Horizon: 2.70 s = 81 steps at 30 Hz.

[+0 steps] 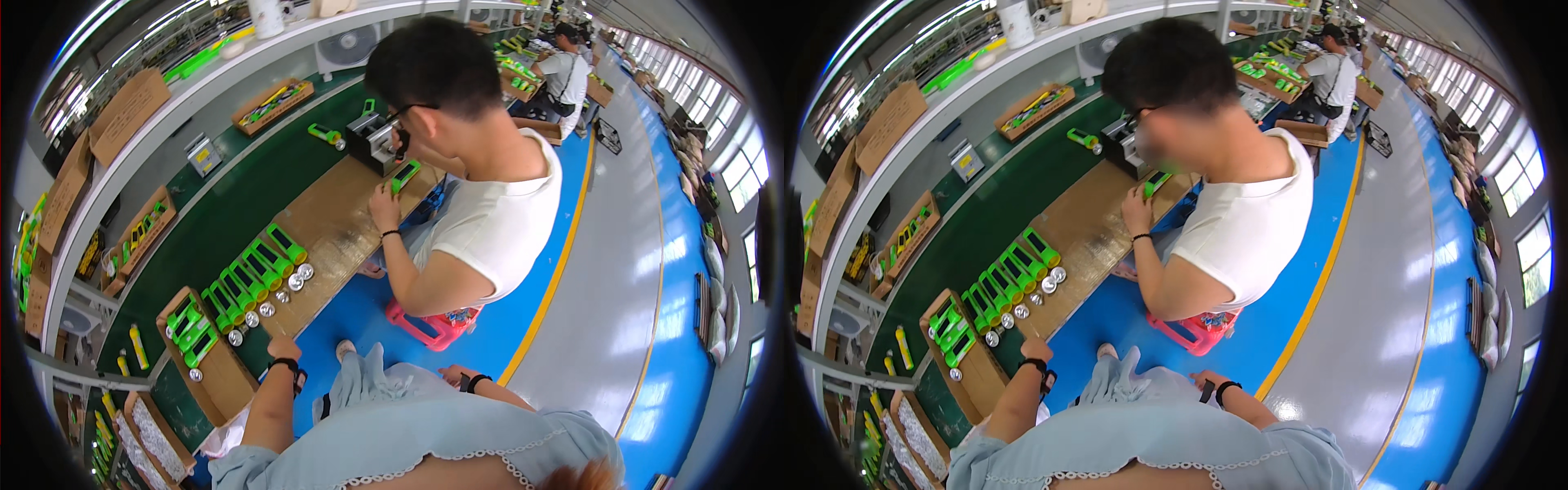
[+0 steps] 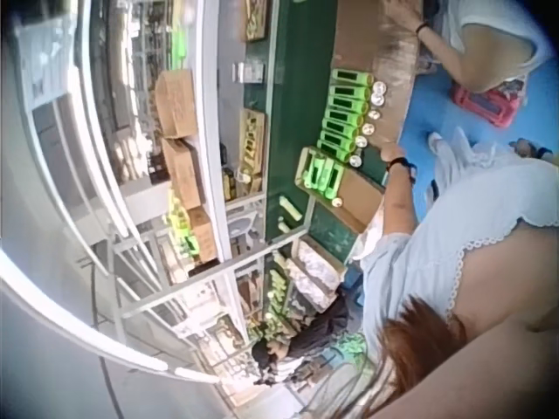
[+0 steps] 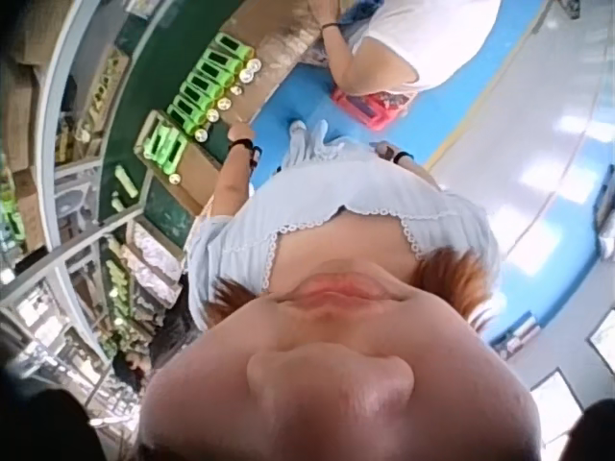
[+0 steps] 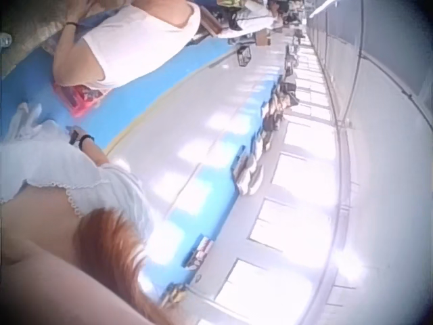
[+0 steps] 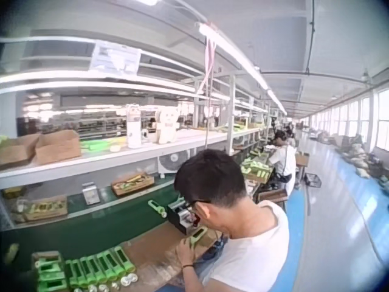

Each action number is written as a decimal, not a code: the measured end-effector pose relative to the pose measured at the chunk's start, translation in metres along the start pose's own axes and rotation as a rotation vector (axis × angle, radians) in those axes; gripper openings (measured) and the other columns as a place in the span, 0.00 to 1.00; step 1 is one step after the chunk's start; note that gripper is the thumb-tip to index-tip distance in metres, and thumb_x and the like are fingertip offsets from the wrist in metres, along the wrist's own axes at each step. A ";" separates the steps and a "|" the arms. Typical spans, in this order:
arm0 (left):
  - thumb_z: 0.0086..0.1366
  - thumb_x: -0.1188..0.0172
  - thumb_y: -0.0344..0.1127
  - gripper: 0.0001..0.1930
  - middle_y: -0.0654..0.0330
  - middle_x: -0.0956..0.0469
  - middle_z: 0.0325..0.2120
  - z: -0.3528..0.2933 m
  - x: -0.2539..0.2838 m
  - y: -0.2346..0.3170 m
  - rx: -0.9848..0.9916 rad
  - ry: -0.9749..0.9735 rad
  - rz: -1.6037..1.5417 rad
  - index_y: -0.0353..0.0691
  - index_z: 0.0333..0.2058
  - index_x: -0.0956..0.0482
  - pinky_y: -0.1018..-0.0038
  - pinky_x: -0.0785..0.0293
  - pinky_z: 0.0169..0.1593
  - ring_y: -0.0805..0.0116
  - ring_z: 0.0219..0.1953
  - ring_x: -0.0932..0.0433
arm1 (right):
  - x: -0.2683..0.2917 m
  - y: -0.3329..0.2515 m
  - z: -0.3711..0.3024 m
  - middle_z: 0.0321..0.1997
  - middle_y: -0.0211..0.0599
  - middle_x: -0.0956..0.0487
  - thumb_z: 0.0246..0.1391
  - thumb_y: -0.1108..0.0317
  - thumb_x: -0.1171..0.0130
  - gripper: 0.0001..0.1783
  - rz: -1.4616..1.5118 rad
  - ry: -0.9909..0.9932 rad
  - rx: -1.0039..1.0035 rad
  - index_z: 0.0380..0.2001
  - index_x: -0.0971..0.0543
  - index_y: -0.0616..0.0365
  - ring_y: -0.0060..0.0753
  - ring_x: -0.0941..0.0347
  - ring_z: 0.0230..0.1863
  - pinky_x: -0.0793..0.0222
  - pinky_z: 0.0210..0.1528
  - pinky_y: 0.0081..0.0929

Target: Assembling and testing flashlight components on a production line.

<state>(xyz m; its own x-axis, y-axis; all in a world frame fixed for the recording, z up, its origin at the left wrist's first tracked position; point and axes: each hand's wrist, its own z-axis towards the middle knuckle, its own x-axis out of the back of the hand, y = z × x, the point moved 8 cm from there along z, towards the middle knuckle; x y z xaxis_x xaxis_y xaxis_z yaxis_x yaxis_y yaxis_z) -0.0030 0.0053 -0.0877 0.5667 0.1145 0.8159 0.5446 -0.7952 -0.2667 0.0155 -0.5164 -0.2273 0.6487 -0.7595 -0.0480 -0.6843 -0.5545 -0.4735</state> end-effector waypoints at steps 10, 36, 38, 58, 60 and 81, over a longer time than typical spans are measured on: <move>0.54 0.49 0.64 0.33 0.52 0.22 0.30 -0.108 -0.072 0.139 -0.454 -0.797 -0.479 0.35 0.40 0.23 0.68 0.31 0.39 0.59 0.33 0.25 | -0.025 -0.012 0.024 0.35 0.47 0.21 0.47 0.38 0.51 0.30 -0.835 0.070 0.222 0.34 0.19 0.55 0.45 0.26 0.37 0.33 0.42 0.40; 0.56 0.52 0.45 0.18 0.45 0.24 0.37 -0.076 -0.107 0.097 -0.760 -0.293 0.009 0.36 0.30 0.21 0.60 0.29 0.45 0.46 0.42 0.26 | -0.011 -0.015 0.005 0.36 0.48 0.21 0.48 0.54 0.52 0.19 -0.850 0.294 0.260 0.33 0.20 0.57 0.50 0.24 0.39 0.30 0.39 0.40; 0.56 0.50 0.49 0.20 0.46 0.24 0.39 -0.065 -0.085 0.078 -0.222 -0.240 -0.268 0.36 0.32 0.23 0.61 0.29 0.45 0.48 0.43 0.26 | -0.017 -0.038 -0.018 0.36 0.49 0.22 0.49 0.51 0.52 0.21 -0.835 0.302 0.225 0.34 0.20 0.56 0.49 0.25 0.40 0.31 0.40 0.40; 0.53 0.50 0.45 0.19 0.48 0.24 0.41 -0.069 -0.096 0.153 -0.859 -0.354 0.172 0.41 0.40 0.21 0.60 0.32 0.46 0.50 0.44 0.26 | -0.127 -0.095 0.002 0.42 0.46 0.22 0.46 0.62 0.50 0.18 -1.047 0.040 0.243 0.39 0.21 0.58 0.46 0.25 0.43 0.31 0.42 0.44; 0.54 0.51 0.44 0.20 0.47 0.25 0.41 -0.055 -0.098 0.146 -0.812 -0.344 0.188 0.40 0.40 0.22 0.58 0.32 0.47 0.49 0.45 0.27 | -0.126 -0.096 0.010 0.39 0.48 0.21 0.45 0.60 0.48 0.18 -0.972 0.126 0.238 0.36 0.20 0.58 0.47 0.24 0.41 0.30 0.40 0.45; 0.57 0.49 0.41 0.13 0.51 0.25 0.20 -0.035 0.032 0.029 -0.766 0.417 -0.534 0.39 0.20 0.29 0.56 0.31 0.29 0.47 0.25 0.26 | -0.204 -0.117 0.022 0.31 0.52 0.21 0.48 0.56 0.56 0.22 -0.871 0.133 0.233 0.28 0.21 0.66 0.47 0.25 0.36 0.33 0.39 0.42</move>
<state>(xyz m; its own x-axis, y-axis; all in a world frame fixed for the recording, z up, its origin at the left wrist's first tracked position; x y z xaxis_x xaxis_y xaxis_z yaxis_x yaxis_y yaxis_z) 0.0092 -0.0353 -0.0516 0.0261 0.4654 0.8847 0.0385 -0.8848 0.4643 -0.0298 -0.2888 -0.1816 0.8508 -0.1450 0.5051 0.1237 -0.8789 -0.4607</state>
